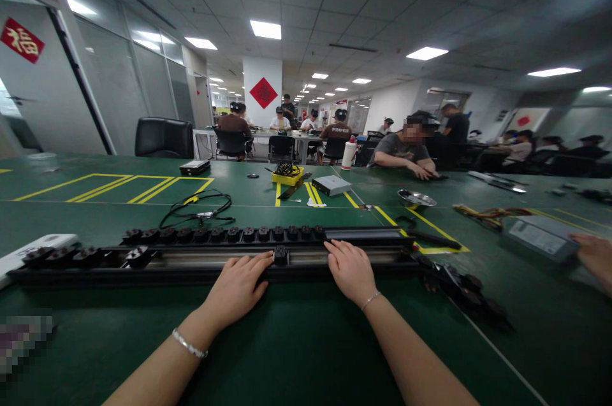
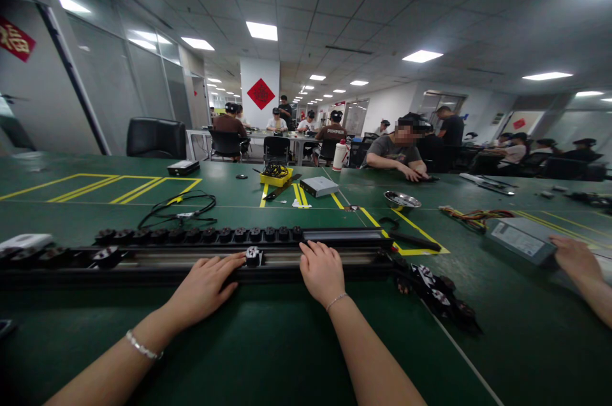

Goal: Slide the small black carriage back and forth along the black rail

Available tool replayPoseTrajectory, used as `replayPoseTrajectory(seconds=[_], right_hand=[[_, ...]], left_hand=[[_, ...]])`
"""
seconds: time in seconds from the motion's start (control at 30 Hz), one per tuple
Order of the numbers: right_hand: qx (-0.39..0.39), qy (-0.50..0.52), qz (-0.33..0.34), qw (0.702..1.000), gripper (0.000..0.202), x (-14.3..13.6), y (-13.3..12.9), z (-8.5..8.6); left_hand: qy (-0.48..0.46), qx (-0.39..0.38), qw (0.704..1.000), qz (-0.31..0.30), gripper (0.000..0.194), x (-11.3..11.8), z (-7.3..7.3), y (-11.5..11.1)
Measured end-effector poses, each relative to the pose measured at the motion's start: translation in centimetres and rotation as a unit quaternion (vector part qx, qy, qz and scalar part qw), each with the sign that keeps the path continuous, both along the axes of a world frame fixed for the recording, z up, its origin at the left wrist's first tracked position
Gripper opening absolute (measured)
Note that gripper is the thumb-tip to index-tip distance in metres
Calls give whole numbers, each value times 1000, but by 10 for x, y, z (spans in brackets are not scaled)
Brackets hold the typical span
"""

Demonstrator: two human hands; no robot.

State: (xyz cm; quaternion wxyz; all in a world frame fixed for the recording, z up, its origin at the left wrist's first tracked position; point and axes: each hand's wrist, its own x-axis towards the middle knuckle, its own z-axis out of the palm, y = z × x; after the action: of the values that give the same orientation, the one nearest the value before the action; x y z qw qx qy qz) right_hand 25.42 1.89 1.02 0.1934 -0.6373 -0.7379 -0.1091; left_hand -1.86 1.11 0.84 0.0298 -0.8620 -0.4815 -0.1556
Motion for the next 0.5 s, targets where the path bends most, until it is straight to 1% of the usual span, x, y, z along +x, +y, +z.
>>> replayPoseTrajectory(seconds=[0.27,0.5], right_hand=[[1,0,-2,1000,41,0,-1,0],[-2,1,-1,1000,40,-1,-1,0]], left_hand=[[-7,-8,1000,-1,48,0,-2,2],[-9,-13,1000,7,48,2,1,1]])
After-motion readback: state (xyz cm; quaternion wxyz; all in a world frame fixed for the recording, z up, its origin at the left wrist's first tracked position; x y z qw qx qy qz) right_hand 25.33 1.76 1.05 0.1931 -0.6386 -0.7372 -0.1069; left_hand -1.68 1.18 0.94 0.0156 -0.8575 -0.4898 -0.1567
